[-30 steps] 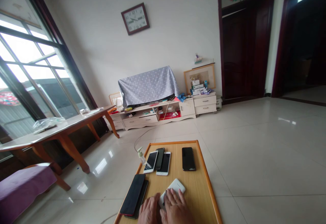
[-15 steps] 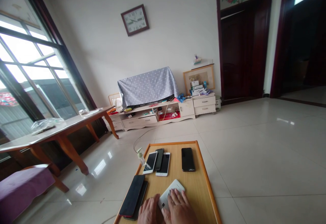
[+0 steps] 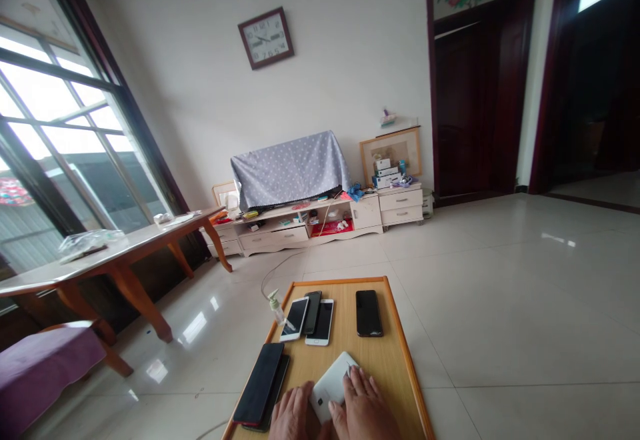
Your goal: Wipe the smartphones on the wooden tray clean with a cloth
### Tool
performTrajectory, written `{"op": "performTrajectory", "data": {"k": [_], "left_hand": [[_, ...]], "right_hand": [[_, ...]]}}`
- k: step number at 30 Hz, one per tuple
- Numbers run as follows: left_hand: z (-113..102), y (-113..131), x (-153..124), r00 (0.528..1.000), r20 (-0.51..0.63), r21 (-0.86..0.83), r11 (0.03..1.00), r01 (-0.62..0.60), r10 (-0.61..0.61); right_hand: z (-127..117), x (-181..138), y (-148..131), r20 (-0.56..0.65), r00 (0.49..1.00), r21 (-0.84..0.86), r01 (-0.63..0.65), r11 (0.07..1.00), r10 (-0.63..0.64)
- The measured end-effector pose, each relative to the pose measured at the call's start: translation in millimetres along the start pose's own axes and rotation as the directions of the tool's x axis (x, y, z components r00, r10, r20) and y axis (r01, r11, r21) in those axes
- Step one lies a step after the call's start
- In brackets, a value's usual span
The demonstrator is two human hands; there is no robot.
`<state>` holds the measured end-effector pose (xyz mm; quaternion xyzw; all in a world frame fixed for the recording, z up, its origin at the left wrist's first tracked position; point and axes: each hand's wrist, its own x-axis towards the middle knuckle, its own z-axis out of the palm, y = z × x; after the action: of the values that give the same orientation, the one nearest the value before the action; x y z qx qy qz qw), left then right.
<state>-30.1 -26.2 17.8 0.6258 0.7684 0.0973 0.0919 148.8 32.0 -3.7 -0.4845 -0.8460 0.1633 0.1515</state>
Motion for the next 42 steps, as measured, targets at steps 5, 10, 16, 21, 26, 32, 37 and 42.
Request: {"op": "performTrajectory", "data": {"k": [5, 10, 16, 21, 26, 32, 37, 42], "left_hand": [[0.3, -6.6, 3.2, 0.997, 0.072, -0.001, 1.000, 0.015, -0.015], [5.5, -4.0, 1.6, 1.000, 0.015, 0.026, 1.000, 0.006, -0.007], [18.7, -12.0, 7.0, 1.000, -0.021, 0.062, 0.998, -0.012, 0.013], [21.8, -24.1, 14.0, 0.994, 0.114, 0.050, 0.999, -0.003, -0.003], [19.4, -14.5, 6.8, 1.000, -0.024, 0.050, 0.999, -0.012, 0.013], [15.3, -13.1, 6.1, 1.000, -0.008, 0.026, 0.999, -0.019, 0.019], [10.8, -19.3, 10.4, 0.992, 0.126, -0.002, 1.000, 0.005, -0.005], [3.3, -7.9, 3.4, 0.998, 0.050, -0.004, 1.000, -0.027, 0.027]], "right_hand": [[24.1, -5.2, -13.6, 0.101, 0.993, 0.052, 0.063, 0.997, -0.068], [-0.6, -4.4, -9.3, 0.046, 0.998, 0.054, 0.043, 0.998, -0.046], [6.5, -0.7, -1.1, -0.058, 0.996, -0.018, 0.060, 0.998, -0.061], [48.3, -2.3, -8.6, -0.014, 0.950, -0.002, 0.311, 0.951, -0.311], [15.5, 2.7, -7.3, -0.101, 0.983, -0.045, 0.151, 0.987, -0.155], [16.2, 6.5, -6.2, -0.149, 0.979, -0.045, 0.138, 0.989, -0.143], [44.5, 1.7, -16.3, -0.059, 0.945, 0.050, 0.325, 0.944, -0.322], [8.4, 8.9, -10.4, -0.102, 0.989, 0.071, 0.114, 0.991, -0.106]]}}
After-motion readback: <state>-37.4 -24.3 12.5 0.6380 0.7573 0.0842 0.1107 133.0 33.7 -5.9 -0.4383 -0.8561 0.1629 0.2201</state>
